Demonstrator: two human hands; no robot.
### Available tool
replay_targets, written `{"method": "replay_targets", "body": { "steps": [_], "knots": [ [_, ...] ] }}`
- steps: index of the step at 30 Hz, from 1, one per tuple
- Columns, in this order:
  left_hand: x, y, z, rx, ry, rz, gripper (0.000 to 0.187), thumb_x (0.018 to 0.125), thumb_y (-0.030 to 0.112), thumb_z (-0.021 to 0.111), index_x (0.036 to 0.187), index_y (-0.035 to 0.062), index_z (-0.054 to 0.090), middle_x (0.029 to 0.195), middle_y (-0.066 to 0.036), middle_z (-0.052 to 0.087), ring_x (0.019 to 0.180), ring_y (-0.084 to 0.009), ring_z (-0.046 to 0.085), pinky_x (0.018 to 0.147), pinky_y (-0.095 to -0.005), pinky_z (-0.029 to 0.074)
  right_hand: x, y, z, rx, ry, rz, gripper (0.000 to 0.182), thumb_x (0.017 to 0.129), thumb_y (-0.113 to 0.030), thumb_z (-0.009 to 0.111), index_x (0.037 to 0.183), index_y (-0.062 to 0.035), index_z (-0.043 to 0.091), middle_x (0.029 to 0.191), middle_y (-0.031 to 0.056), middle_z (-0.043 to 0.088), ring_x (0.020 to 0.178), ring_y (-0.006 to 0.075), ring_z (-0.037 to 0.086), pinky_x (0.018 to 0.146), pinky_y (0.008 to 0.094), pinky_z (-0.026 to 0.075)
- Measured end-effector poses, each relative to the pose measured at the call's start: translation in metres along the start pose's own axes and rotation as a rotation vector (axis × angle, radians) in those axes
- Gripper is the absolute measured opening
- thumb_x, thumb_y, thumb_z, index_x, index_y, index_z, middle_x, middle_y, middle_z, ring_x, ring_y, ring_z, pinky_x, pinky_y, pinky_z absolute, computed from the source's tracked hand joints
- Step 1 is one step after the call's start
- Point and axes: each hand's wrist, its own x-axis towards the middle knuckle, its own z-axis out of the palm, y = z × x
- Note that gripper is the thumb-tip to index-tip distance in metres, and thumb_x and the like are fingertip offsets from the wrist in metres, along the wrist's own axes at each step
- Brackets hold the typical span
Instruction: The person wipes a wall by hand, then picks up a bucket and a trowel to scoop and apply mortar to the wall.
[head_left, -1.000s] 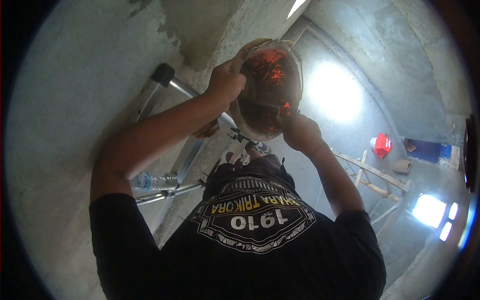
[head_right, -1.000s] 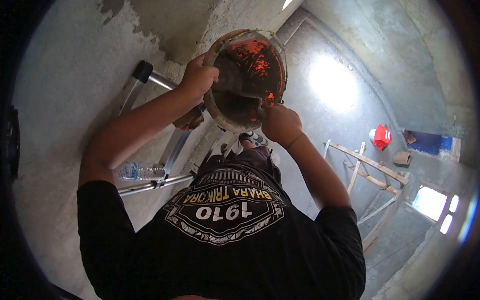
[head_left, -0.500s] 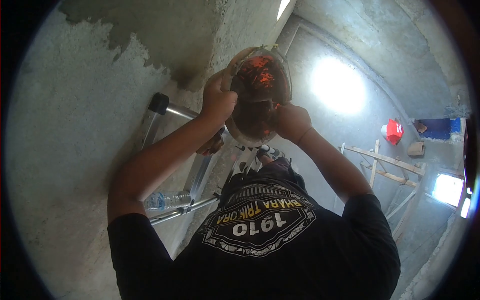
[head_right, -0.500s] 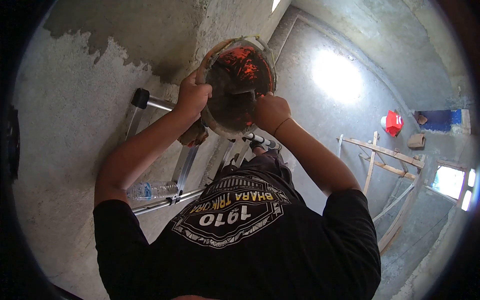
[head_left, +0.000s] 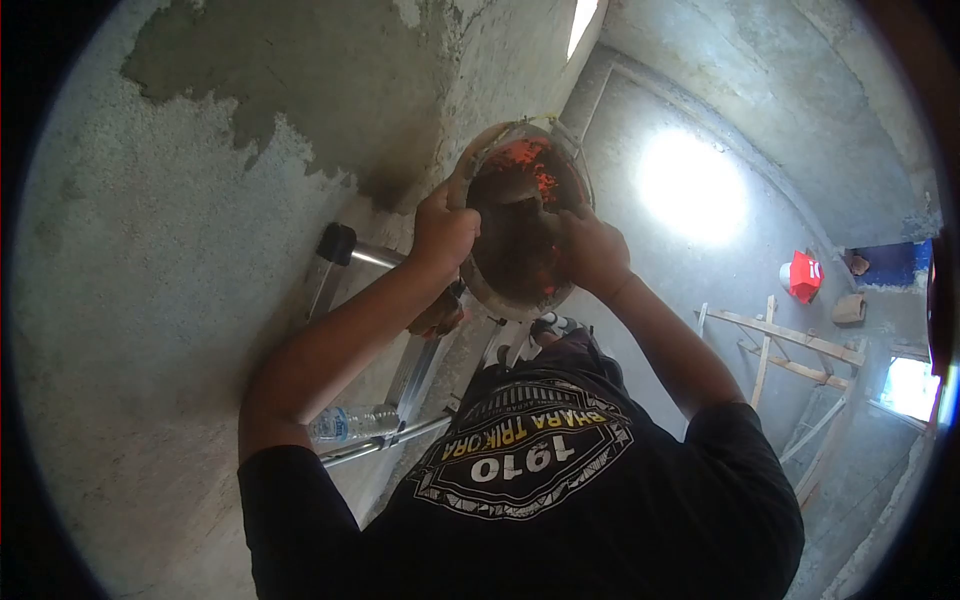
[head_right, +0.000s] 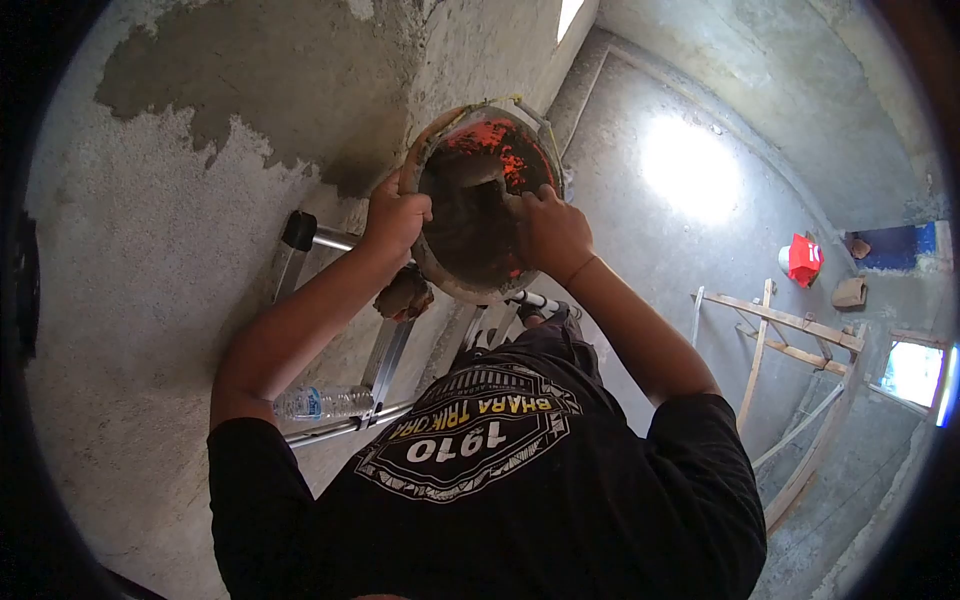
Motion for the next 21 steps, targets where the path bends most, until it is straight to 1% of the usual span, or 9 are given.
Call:
{"method": "replay_targets", "body": {
  "steps": [1, 4, 8, 10, 11, 14, 17, 18, 21],
  "knots": [
    [0.001, 0.002, -0.001, 0.018, -0.007, -0.02, 0.033, 0.06, -0.004, 0.053, 0.092, 0.0017, 0.062, 0.072, -0.001, 0.055, 0.064, -0.0121, 0.05, 0.057, -0.0267, 0.04, 0.001, 0.006, 0.004, 0.042, 0.049, -0.03, 0.045, 0.076, -0.022, 0.069, 0.117, -0.0093, 0.058, 0.107, 0.0138, 0.058, 0.09, 0.0334, 0.066, 0.073, 0.0439, 0.056],
    [0.005, 0.003, -0.003, 0.038, 0.0, -0.017, 0.032, 0.06, -0.004, 0.053, 0.09, 0.0015, 0.061, 0.07, -0.001, 0.053, 0.063, -0.0124, 0.049, 0.057, -0.0268, 0.04, -0.006, 0.021, 0.007, 0.12, 0.143, -0.089, 0.045, 0.078, -0.021, 0.067, 0.119, -0.0087, 0.057, 0.107, 0.0136, 0.058, 0.089, 0.0356, 0.065, 0.074, 0.0454, 0.054],
    [0.01, -0.003, -0.004, 0.006, 0.02, -0.015, 0.03, 0.06, -0.004, 0.054, 0.089, 0.0014, 0.061, 0.069, -0.001, 0.051, 0.062, -0.013, 0.048, 0.057, -0.027, 0.04, -0.015, 0.044, 0.003, 0.18, 0.191, -0.177, 0.043, 0.08, -0.019, 0.066, 0.121, -0.0086, 0.056, 0.107, 0.0133, 0.057, 0.09, 0.036, 0.064, 0.076, 0.0451, 0.053],
    [0.008, -0.002, -0.003, -0.032, 0.051, -0.084, 0.03, 0.061, -0.004, 0.054, 0.09, 0.0011, 0.06, 0.069, -0.001, 0.051, 0.062, -0.0131, 0.048, 0.057, -0.0272, 0.04, -0.023, 0.055, -0.001, 0.225, 0.236, -0.2, 0.042, 0.08, -0.013, 0.066, 0.12, -0.0085, 0.056, 0.11, 0.0136, 0.058, 0.093, 0.0355, 0.063, 0.078, 0.0439, 0.052],
    [0.006, -0.001, -0.002, -0.031, 0.058, -0.078, 0.03, 0.061, -0.004, 0.054, 0.09, 0.0011, 0.06, 0.069, -0.001, 0.051, 0.062, -0.0131, 0.048, 0.057, -0.0272, 0.04, -0.025, 0.063, 0.001, 0.226, 0.24, -0.208, 0.042, 0.08, -0.013, 0.066, 0.12, -0.0085, 0.056, 0.11, 0.0136, 0.058, 0.093, 0.0355, 0.063, 0.078, 0.0439, 0.052],
    [0.0, 0.003, -0.001, -0.057, 0.028, -0.15, 0.033, 0.06, -0.004, 0.053, 0.093, 0.0005, 0.06, 0.073, -0.002, 0.052, 0.065, -0.0136, 0.049, 0.058, -0.0274, 0.041, -0.028, 0.081, 0.0, 0.248, 0.398, -0.268, 0.044, 0.076, -0.004, 0.067, 0.119, -0.0061, 0.056, 0.112, 0.0151, 0.061, 0.095, 0.0349, 0.063, 0.079, 0.0414, 0.052],
    [0.005, -0.007, -0.003, -0.059, 0.019, -0.142, 0.034, 0.06, -0.004, 0.053, 0.094, 0.0002, 0.061, 0.073, -0.002, 0.053, 0.066, -0.0139, 0.049, 0.058, -0.0275, 0.041, -0.024, 0.098, -0.006, 0.317, 0.396, -0.312, 0.043, 0.076, -0.005, 0.068, 0.117, -0.0051, 0.055, 0.108, 0.0163, 0.063, 0.094, 0.036, 0.064, 0.078, 0.0417, 0.052],
    [0.005, -0.006, -0.002, -0.086, 0.035, -0.132, 0.035, 0.06, -0.004, 0.052, 0.094, -0.0003, 0.061, 0.074, -0.002, 0.054, 0.066, -0.0142, 0.05, 0.058, -0.0274, 0.041, -0.022, 0.097, -0.012, 0.387, 0.38, -0.257, 0.043, 0.077, -0.008, 0.071, 0.116, -0.0054, 0.055, 0.103, 0.0167, 0.065, 0.09, 0.0358, 0.065, 0.075, 0.0413, 0.053],
    [0.008, -0.008, -0.005, -0.101, 0.054, -0.142, 0.033, 0.061, -0.004, 0.052, 0.092, 0.0, 0.06, 0.074, -0.003, 0.054, 0.066, -0.0147, 0.05, 0.058, -0.0275, 0.041, -0.006, 0.107, -0.02, 0.335, 0.374, -0.24, 0.041, 0.076, -0.014, 0.076, 0.112, -0.0054, 0.057, 0.1, 0.0155, 0.065, 0.087, 0.0341, 0.067, 0.073, 0.0395, 0.054]
  ]
}}
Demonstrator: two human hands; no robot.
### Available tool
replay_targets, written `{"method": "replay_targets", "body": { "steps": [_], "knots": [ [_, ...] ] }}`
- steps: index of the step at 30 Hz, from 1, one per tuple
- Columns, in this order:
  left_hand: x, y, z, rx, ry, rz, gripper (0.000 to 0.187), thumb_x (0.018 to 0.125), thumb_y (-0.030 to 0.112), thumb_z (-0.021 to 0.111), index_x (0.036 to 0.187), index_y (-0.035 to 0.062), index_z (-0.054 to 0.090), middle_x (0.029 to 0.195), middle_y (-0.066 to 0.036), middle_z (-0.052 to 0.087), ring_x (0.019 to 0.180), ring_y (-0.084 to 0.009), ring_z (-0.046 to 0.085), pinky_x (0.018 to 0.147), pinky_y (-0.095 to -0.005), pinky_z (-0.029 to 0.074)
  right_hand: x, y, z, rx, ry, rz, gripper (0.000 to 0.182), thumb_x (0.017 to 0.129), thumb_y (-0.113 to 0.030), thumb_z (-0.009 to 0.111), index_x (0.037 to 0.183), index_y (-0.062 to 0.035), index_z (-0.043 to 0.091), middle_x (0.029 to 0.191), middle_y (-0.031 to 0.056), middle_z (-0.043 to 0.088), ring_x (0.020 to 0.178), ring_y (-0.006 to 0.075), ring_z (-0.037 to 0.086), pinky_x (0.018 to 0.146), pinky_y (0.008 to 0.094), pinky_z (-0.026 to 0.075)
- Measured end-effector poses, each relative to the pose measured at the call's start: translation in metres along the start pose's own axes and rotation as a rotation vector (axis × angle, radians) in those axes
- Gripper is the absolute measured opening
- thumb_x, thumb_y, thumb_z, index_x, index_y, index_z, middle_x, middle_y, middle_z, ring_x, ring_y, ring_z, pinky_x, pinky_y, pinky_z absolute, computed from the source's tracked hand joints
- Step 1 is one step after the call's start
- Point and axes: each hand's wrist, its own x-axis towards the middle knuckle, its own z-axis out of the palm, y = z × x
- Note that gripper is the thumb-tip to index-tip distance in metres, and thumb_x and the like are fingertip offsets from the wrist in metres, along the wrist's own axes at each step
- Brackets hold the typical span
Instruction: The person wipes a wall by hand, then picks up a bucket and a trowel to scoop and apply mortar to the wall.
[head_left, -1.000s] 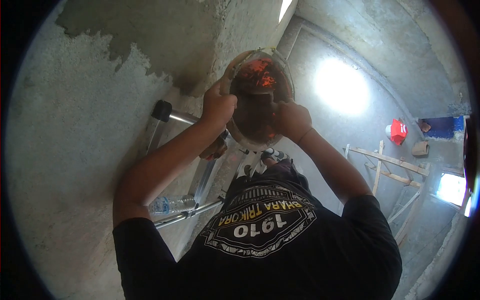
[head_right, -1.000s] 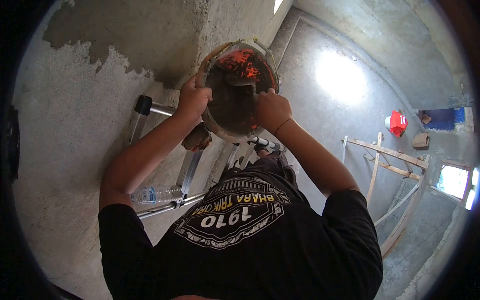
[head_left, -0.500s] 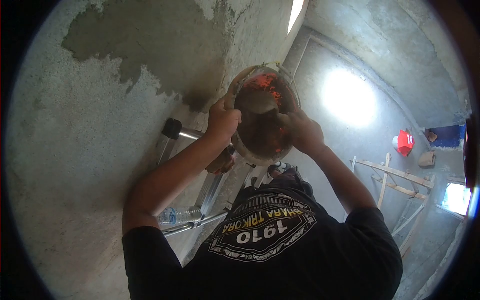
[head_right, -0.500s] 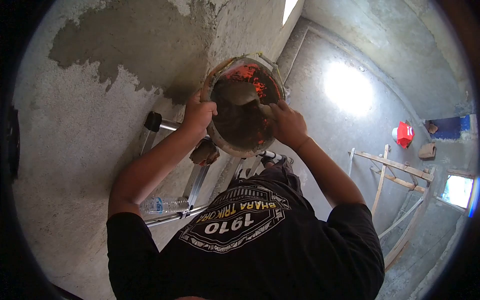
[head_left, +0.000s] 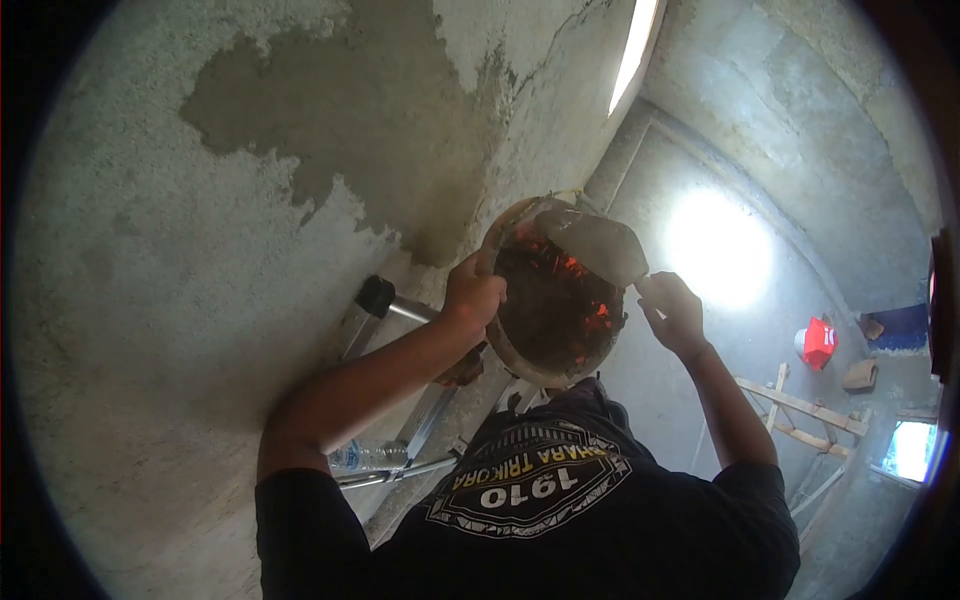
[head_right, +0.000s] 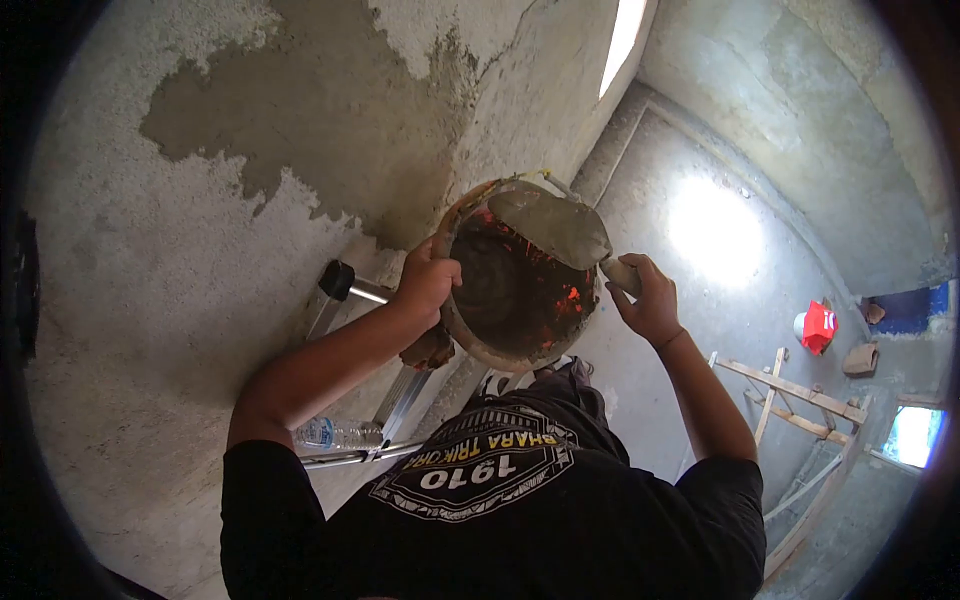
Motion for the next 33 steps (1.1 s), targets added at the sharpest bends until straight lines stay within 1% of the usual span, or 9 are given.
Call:
{"method": "replay_targets", "body": {
  "steps": [4, 8, 11, 16, 20, 23, 26, 32, 33],
  "knots": [
    [0.002, -0.002, -0.002, 0.004, 0.023, -0.02, 0.029, 0.062, -0.005, 0.052, 0.089, 0.0009, 0.058, 0.073, -0.003, 0.053, 0.065, -0.0145, 0.05, 0.058, -0.027, 0.04, 0.04, 0.009, -0.007, 0.002, 0.018, -0.037, 0.04, 0.075, -0.018, 0.079, 0.107, -0.0054, 0.06, 0.095, 0.0144, 0.066, 0.083, 0.0328, 0.068, 0.071, 0.0381, 0.054],
    [-0.002, 0.004, 0.001, -0.011, 0.042, -0.029, 0.029, 0.062, -0.005, 0.053, 0.09, 0.0008, 0.058, 0.073, -0.003, 0.053, 0.064, -0.0144, 0.05, 0.057, -0.027, 0.04, 0.101, 0.023, -0.015, 0.019, 0.004, -0.267, 0.035, 0.076, -0.017, 0.077, 0.104, -0.0041, 0.062, 0.093, 0.0135, 0.066, 0.08, 0.0324, 0.067, 0.07, 0.0368, 0.054],
    [0.002, -0.002, -0.002, 0.066, 0.052, -0.065, 0.031, 0.062, -0.006, 0.053, 0.092, 0.0004, 0.059, 0.074, -0.002, 0.055, 0.064, -0.0136, 0.051, 0.056, -0.0263, 0.04, 0.147, 0.011, -0.028, 0.015, 0.062, -0.278, 0.033, 0.077, -0.015, 0.075, 0.105, -0.0034, 0.062, 0.095, 0.0144, 0.066, 0.085, 0.0326, 0.067, 0.073, 0.0369, 0.054],
    [0.004, -0.008, -0.002, -0.031, 0.033, -0.015, 0.029, 0.064, -0.005, 0.053, 0.091, -0.0019, 0.062, 0.07, -0.004, 0.056, 0.059, -0.0142, 0.052, 0.053, -0.0278, 0.041, 0.205, 0.01, -0.045, 0.052, -0.016, -0.263, 0.038, 0.076, -0.012, 0.075, 0.111, -0.0042, 0.061, 0.1, 0.0159, 0.066, 0.09, 0.0336, 0.067, 0.079, 0.0376, 0.053],
    [0.004, -0.007, -0.003, 0.012, 0.036, -0.024, 0.03, 0.064, -0.005, 0.052, 0.092, -0.0025, 0.062, 0.068, -0.004, 0.056, 0.058, -0.0136, 0.052, 0.052, -0.0277, 0.041, 0.241, 0.017, -0.056, 0.005, -0.044, -0.361, 0.037, 0.076, -0.013, 0.075, 0.11, -0.0047, 0.062, 0.097, 0.0151, 0.067, 0.087, 0.0332, 0.067, 0.077, 0.038, 0.053],
    [0.004, -0.007, -0.004, -0.006, 0.011, -0.072, 0.035, 0.064, -0.007, 0.053, 0.097, 0.0, 0.062, 0.075, -0.003, 0.059, 0.063, -0.0115, 0.052, 0.056, -0.0251, 0.041, 0.259, 0.02, -0.06, 0.003, -0.082, -0.389, 0.036, 0.077, -0.015, 0.075, 0.109, -0.0048, 0.062, 0.093, 0.0149, 0.068, 0.085, 0.0328, 0.067, 0.076, 0.0378, 0.053],
    [0.003, -0.004, -0.003, -0.027, 0.008, -0.054, 0.035, 0.064, -0.007, 0.053, 0.097, -0.0004, 0.061, 0.075, -0.002, 0.058, 0.063, -0.011, 0.051, 0.056, -0.0251, 0.041, 0.274, 0.015, -0.061, 0.011, -0.142, -0.372, 0.037, 0.076, -0.014, 0.075, 0.109, -0.0048, 0.062, 0.091, 0.0147, 0.068, 0.084, 0.0333, 0.067, 0.075, 0.0381, 0.053],
    [0.003, 0.0, -0.002, -0.025, 0.009, -0.057, 0.032, 0.065, -0.007, 0.052, 0.096, -0.0006, 0.061, 0.074, -0.002, 0.057, 0.062, -0.0112, 0.051, 0.055, -0.0251, 0.041, 0.3, 0.005, -0.078, -0.123, -0.183, -0.391, 0.031, 0.084, -0.025, 0.066, 0.108, -0.005, 0.062, 0.09, 0.0169, 0.067, 0.08, 0.0354, 0.065, 0.073, 0.0413, 0.051],
    [0.002, 0.0, -0.002, -0.029, 0.01, -0.056, 0.032, 0.065, -0.007, 0.052, 0.096, -0.0006, 0.061, 0.074, -0.002, 0.057, 0.062, -0.0112, 0.051, 0.055, -0.0251, 0.041, 0.307, 0.004, -0.082, -0.172, -0.143, -0.461, 0.031, 0.085, -0.025, 0.065, 0.108, -0.0049, 0.061, 0.091, 0.0165, 0.067, 0.08, 0.0355, 0.065, 0.073, 0.0417, 0.051]
  ]
}}
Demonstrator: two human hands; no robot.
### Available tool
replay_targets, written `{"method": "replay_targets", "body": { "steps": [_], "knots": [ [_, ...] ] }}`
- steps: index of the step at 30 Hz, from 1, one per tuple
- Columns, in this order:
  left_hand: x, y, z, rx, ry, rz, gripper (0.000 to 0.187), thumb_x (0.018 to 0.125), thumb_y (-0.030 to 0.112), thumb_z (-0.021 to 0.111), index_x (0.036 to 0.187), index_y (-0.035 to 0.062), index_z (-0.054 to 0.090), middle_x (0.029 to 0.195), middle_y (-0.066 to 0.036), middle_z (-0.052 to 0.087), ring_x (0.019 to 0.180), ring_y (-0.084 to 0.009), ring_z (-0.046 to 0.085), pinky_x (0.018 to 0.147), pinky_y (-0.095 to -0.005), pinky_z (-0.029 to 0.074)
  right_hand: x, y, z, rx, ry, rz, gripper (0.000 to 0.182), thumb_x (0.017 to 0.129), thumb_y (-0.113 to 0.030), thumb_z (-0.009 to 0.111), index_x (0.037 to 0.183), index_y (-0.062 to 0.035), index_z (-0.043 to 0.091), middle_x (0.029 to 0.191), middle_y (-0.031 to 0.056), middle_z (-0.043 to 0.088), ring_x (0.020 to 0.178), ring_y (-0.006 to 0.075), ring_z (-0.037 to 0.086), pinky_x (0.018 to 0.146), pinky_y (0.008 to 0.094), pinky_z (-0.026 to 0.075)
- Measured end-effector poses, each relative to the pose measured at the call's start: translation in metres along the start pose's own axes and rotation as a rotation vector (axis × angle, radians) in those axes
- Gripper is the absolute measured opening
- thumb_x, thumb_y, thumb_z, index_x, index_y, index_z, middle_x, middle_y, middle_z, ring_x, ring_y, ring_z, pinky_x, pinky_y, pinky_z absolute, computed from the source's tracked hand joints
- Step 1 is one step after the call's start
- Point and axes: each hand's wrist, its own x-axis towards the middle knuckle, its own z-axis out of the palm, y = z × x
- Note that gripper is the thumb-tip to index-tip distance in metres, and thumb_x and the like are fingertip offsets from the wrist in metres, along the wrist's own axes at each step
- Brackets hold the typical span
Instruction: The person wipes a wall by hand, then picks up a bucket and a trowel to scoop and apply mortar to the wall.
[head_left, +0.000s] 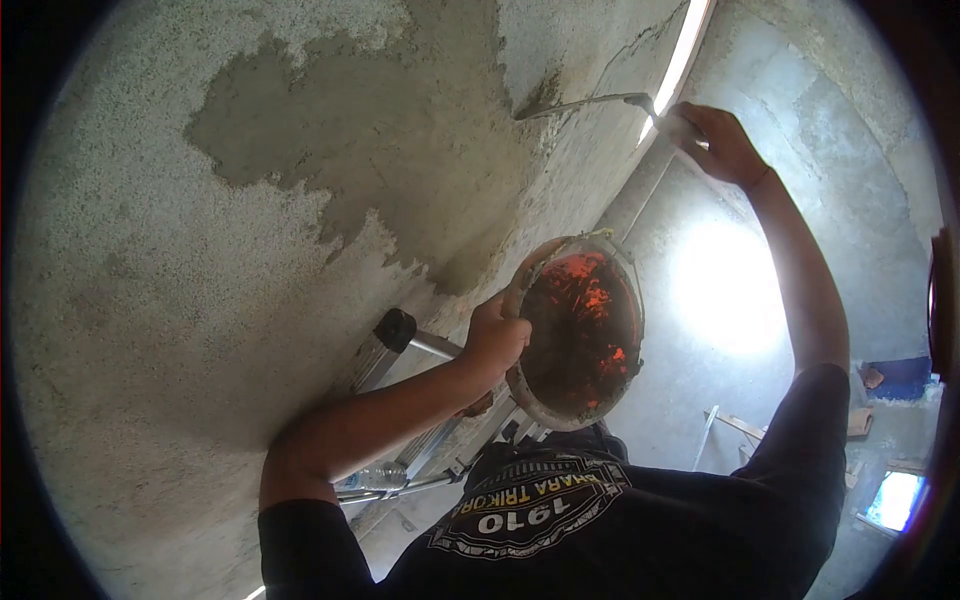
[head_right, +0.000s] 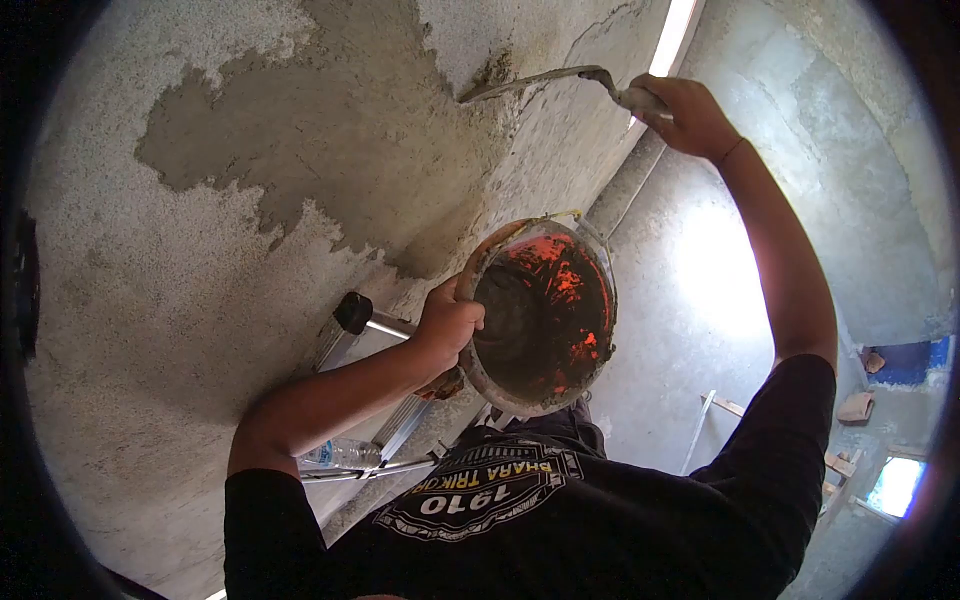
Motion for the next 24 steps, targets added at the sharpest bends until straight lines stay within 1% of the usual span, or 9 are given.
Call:
{"method": "replay_targets", "body": {
  "steps": [3, 5, 10, 14, 19, 21, 22, 23, 24],
  "knots": [
    [0.001, -0.001, 0.0, 0.011, 0.001, 0.002, 0.031, 0.065, -0.007, 0.052, 0.094, -0.0007, 0.061, 0.074, -0.002, 0.057, 0.062, -0.0114, 0.051, 0.055, -0.0251, 0.04, 0.018, 0.013, -0.017, -0.124, -0.01, -0.149, 0.03, 0.088, -0.025, 0.063, 0.11, -0.0056, 0.057, 0.094, 0.0154, 0.065, 0.082, 0.0347, 0.064, 0.071, 0.0425, 0.05],
    [0.001, -0.003, 0.0, 0.024, -0.005, 0.002, 0.03, 0.066, -0.007, 0.052, 0.093, -0.0005, 0.061, 0.073, -0.002, 0.057, 0.062, -0.0116, 0.051, 0.055, -0.0254, 0.04, 0.033, 0.026, -0.024, -0.366, 0.054, -0.303, 0.031, 0.088, -0.027, 0.062, 0.111, -0.0065, 0.055, 0.096, 0.0149, 0.064, 0.083, 0.034, 0.063, 0.071, 0.0422, 0.05],
    [0.005, -0.007, 0.0, 0.106, 0.024, 0.009, 0.033, 0.065, -0.007, 0.053, 0.096, -0.0006, 0.062, 0.075, -0.003, 0.059, 0.062, -0.0122, 0.051, 0.055, -0.0257, 0.041, 0.073, 0.045, -0.027, -0.336, 0.069, -0.453, 0.035, 0.085, -0.023, 0.064, 0.111, -0.0033, 0.053, 0.092, 0.0171, 0.062, 0.083, 0.0374, 0.062, 0.073, 0.0452, 0.05],
    [0.004, -0.012, 0.0, 0.096, 0.028, 0.032, 0.034, 0.065, -0.005, 0.054, 0.098, -0.0011, 0.063, 0.072, -0.004, 0.058, 0.059, -0.0133, 0.053, 0.053, -0.0274, 0.041, 0.098, 0.057, -0.03, -0.279, -0.026, -0.469, 0.035, 0.081, -0.017, 0.065, 0.109, -0.0014, 0.052, 0.09, 0.0183, 0.061, 0.083, 0.04, 0.061, 0.073, 0.0467, 0.05],
    [0.004, -0.007, -0.001, 0.1, 0.013, -0.004, 0.034, 0.065, -0.007, 0.053, 0.096, -0.0006, 0.063, 0.074, -0.003, 0.058, 0.063, -0.0124, 0.051, 0.054, -0.0257, 0.041, 0.101, 0.057, -0.044, -0.285, 0.163, -0.539, 0.031, 0.083, -0.019, 0.063, 0.106, -0.0025, 0.052, 0.088, 0.0183, 0.061, 0.082, 0.0403, 0.062, 0.072, 0.0471, 0.049],
    [0.002, -0.004, 0.0, 0.08, 0.009, -0.002, 0.033, 0.065, -0.007, 0.053, 0.096, -0.0006, 0.063, 0.073, -0.003, 0.058, 0.062, -0.0123, 0.051, 0.054, -0.0257, 0.041, 0.094, 0.059, -0.048, -0.238, 0.11, -0.423, 0.03, 0.084, -0.021, 0.062, 0.106, -0.0031, 0.051, 0.089, 0.0184, 0.062, 0.084, 0.0397, 0.062, 0.073, 0.0462, 0.049],
    [0.0, -0.001, 0.001, 0.064, 0.006, 0.006, 0.033, 0.065, -0.007, 0.053, 0.095, -0.0005, 0.063, 0.072, -0.002, 0.057, 0.062, -0.0123, 0.051, 0.054, -0.0256, 0.041, 0.09, 0.058, -0.045, -0.262, 0.185, -0.454, 0.025, 0.091, -0.024, 0.055, 0.104, -0.0033, 0.051, 0.08, 0.0184, 0.061, 0.077, 0.0398, 0.062, 0.069, 0.0465, 0.049],
    [0.0, -0.002, 0.0, 0.065, 0.005, 0.004, 0.033, 0.065, -0.007, 0.053, 0.095, -0.0005, 0.063, 0.072, -0.002, 0.057, 0.062, -0.0123, 0.051, 0.054, -0.0256, 0.041, 0.083, 0.058, -0.043, -0.261, 0.184, -0.452, 0.025, 0.091, -0.024, 0.055, 0.104, -0.0033, 0.051, 0.08, 0.0184, 0.061, 0.077, 0.0398, 0.062, 0.069, 0.0465, 0.049],
    [-0.001, -0.002, 0.001, 0.051, 0.008, 0.002, 0.032, 0.065, -0.007, 0.053, 0.094, -0.0005, 0.063, 0.071, -0.002, 0.057, 0.061, -0.0122, 0.051, 0.054, -0.0257, 0.041, 0.076, 0.059, -0.042, -0.126, 0.223, -0.266, 0.024, 0.094, -0.026, 0.049, 0.102, -0.0036, 0.051, 0.074, 0.0182, 0.06, 0.072, 0.0398, 0.062, 0.066, 0.0466, 0.048]
  ]
}}
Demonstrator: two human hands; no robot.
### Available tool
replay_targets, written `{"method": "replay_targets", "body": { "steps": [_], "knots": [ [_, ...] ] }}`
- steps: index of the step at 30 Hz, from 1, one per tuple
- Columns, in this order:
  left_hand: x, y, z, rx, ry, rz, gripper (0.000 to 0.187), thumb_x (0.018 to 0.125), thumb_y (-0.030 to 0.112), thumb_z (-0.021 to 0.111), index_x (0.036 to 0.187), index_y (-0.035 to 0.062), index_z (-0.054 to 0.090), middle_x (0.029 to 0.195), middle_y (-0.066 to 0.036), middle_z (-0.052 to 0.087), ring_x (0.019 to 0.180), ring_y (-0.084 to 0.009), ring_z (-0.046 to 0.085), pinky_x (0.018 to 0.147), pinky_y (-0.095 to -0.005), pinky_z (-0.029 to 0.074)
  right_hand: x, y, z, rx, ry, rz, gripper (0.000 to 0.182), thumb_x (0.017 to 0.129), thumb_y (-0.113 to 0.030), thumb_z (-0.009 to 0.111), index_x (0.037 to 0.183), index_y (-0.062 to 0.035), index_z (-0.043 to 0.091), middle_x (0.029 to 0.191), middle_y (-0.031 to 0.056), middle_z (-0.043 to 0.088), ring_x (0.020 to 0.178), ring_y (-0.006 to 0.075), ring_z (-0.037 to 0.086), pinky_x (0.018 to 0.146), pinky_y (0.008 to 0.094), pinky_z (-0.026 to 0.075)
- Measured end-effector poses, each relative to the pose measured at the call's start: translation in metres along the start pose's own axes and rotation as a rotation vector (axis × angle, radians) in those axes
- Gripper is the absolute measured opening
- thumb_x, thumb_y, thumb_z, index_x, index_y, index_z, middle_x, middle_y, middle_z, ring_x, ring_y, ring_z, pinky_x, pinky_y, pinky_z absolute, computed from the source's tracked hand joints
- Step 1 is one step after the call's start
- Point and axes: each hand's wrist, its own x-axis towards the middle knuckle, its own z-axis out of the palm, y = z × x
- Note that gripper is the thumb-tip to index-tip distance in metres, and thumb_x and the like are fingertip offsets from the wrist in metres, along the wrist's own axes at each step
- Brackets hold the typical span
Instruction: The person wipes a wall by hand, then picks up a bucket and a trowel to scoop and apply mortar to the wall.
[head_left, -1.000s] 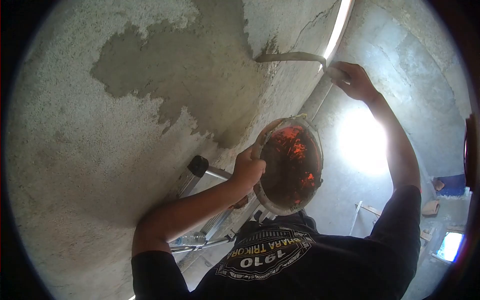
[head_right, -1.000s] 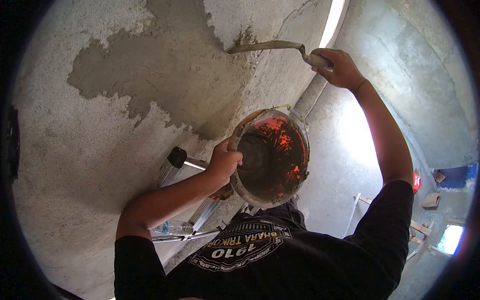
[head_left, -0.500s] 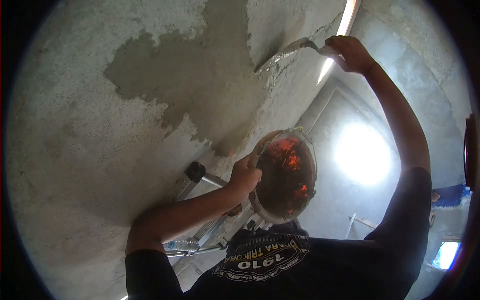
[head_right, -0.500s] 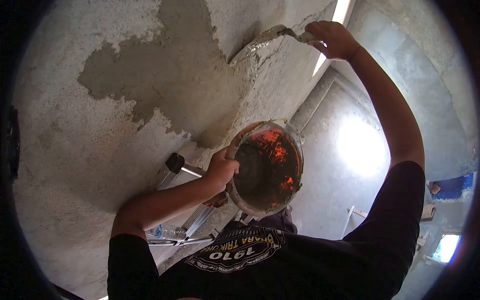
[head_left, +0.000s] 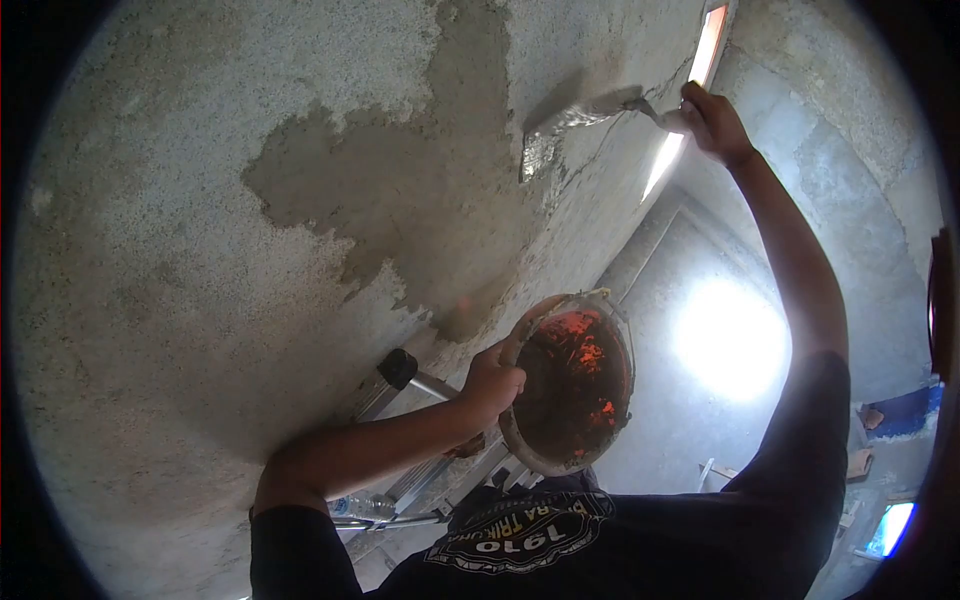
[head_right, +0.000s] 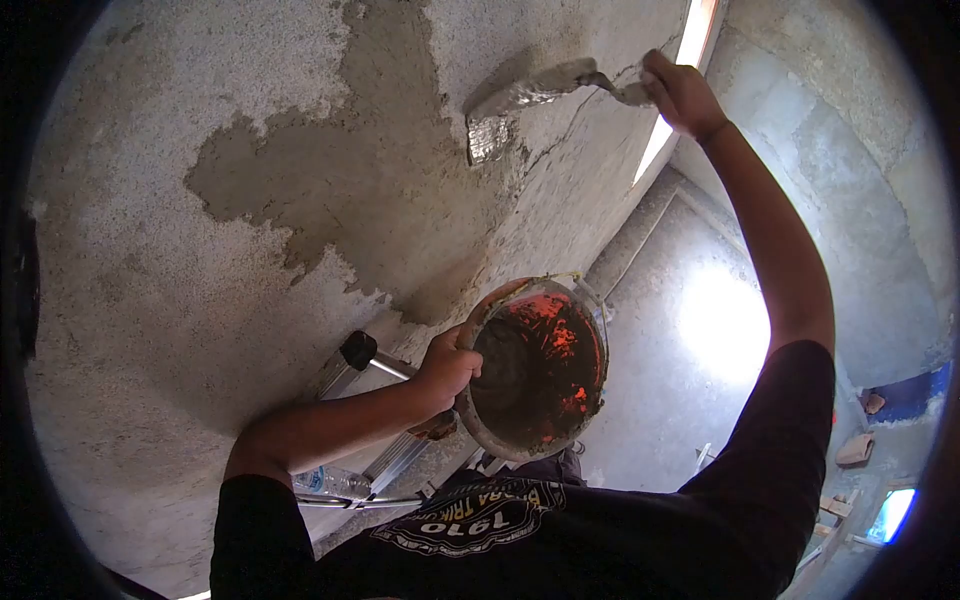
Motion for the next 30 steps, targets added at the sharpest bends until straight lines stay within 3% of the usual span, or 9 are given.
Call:
{"method": "replay_targets", "body": {
  "steps": [1, 2, 8, 11, 13, 15, 20, 23, 30],
  "knots": [
    [0.0, 0.001, 0.001, -0.017, 0.005, 0.001, 0.03, 0.066, -0.007, 0.053, 0.094, -0.0004, 0.062, 0.071, -0.002, 0.056, 0.061, -0.0121, 0.051, 0.053, -0.0258, 0.041, -0.005, -0.003, 0.0, 0.106, 0.041, 0.196, 0.025, 0.098, -0.028, 0.042, 0.1, -0.004, 0.051, 0.068, 0.0181, 0.058, 0.067, 0.0399, 0.061, 0.064, 0.0466, 0.048],
    [0.0, 0.002, 0.001, -0.019, 0.009, 0.003, 0.03, 0.066, -0.007, 0.053, 0.094, -0.0004, 0.062, 0.071, -0.002, 0.056, 0.061, -0.0121, 0.051, 0.053, -0.0258, 0.041, -0.011, -0.009, 0.005, 0.129, 0.062, 0.168, 0.032, 0.102, -0.031, 0.032, 0.098, -0.0046, 0.051, 0.061, 0.0181, 0.055, 0.06, 0.0403, 0.06, 0.059, 0.0472, 0.046],
    [-0.002, 0.003, 0.001, 0.02, -0.012, 0.001, 0.029, 0.066, -0.006, 0.054, 0.093, -0.0007, 0.062, 0.071, -0.002, 0.057, 0.06, -0.0121, 0.051, 0.054, -0.026, 0.041, -0.058, -0.017, 0.061, 0.336, 0.032, 0.241, 0.06, 0.098, -0.046, 0.043, 0.062, 0.0017, 0.051, 0.052, 0.0165, 0.048, 0.049, 0.0266, 0.053, 0.053, 0.0388, 0.042],
    [-0.002, 0.005, 0.001, 0.045, 0.002, -0.016, 0.029, 0.066, -0.006, 0.053, 0.093, -0.001, 0.062, 0.071, -0.002, 0.057, 0.061, -0.012, 0.051, 0.054, -0.0256, 0.041, -0.08, -0.013, 0.091, 0.358, -0.025, 0.325, 0.063, 0.098, -0.049, 0.043, 0.061, 0.0013, 0.051, 0.05, 0.0133, 0.048, 0.047, 0.0218, 0.051, 0.051, 0.038, 0.04],
    [-0.003, 0.005, 0.001, 0.017, -0.011, -0.004, 0.029, 0.066, -0.006, 0.053, 0.093, -0.0009, 0.062, 0.072, -0.003, 0.057, 0.062, -0.0119, 0.052, 0.054, -0.0254, 0.041, -0.091, -0.03, 0.101, 0.541, -0.118, 0.517, 0.062, 0.099, -0.05, 0.044, 0.061, -0.0008, 0.052, 0.05, 0.0075, 0.049, 0.047, 0.0168, 0.051, 0.049, 0.0349, 0.039],
    [-0.005, 0.008, 0.001, 0.008, -0.018, -0.013, 0.03, 0.065, -0.006, 0.053, 0.093, -0.0007, 0.063, 0.073, -0.002, 0.058, 0.063, -0.0118, 0.052, 0.054, -0.0254, 0.041, -0.101, -0.058, 0.102, 0.872, -0.12, 0.961, 0.058, 0.1, -0.048, 0.044, 0.064, -0.003, 0.054, 0.053, 0.0033, 0.051, 0.047, 0.0146, 0.05, 0.047, 0.0317, 0.039],
    [0.0, -0.004, 0.0, 0.015, -0.005, -0.006, 0.031, 0.065, -0.006, 0.052, 0.093, 0.0001, 0.063, 0.073, -0.002, 0.058, 0.063, -0.0114, 0.052, 0.054, -0.0255, 0.041, -0.114, -0.081, 0.086, 0.504, -0.184, 0.655, 0.039, 0.08, -0.035, 0.073, 0.07, -0.0008, 0.058, 0.054, 0.0067, 0.052, 0.048, 0.0176, 0.053, 0.052, 0.0327, 0.045],
    [0.003, -0.005, -0.001, 0.05, 0.016, 0.012, 0.031, 0.065, -0.006, 0.052, 0.094, -0.0001, 0.063, 0.074, -0.002, 0.058, 0.063, -0.0114, 0.052, 0.054, -0.0254, 0.041, -0.104, -0.083, 0.081, 0.263, -0.086, 0.363, 0.033, 0.075, -0.032, 0.076, 0.073, -0.0025, 0.06, 0.056, 0.0116, 0.054, 0.052, 0.0249, 0.058, 0.054, 0.0363, 0.047],
    [0.003, -0.006, 0.001, 0.062, 0.006, -0.022, 0.033, 0.066, -0.007, 0.052, 0.096, 0.0001, 0.063, 0.074, -0.002, 0.058, 0.063, -0.0112, 0.053, 0.055, -0.0255, 0.042, -0.072, -0.085, 0.082, -0.03, -0.018, 0.318, 0.023, 0.067, -0.026, 0.076, 0.077, -0.0094, 0.063, 0.071, 0.0096, 0.063, 0.064, 0.0313, 0.064, 0.06, 0.0412, 0.051]
  ]
}}
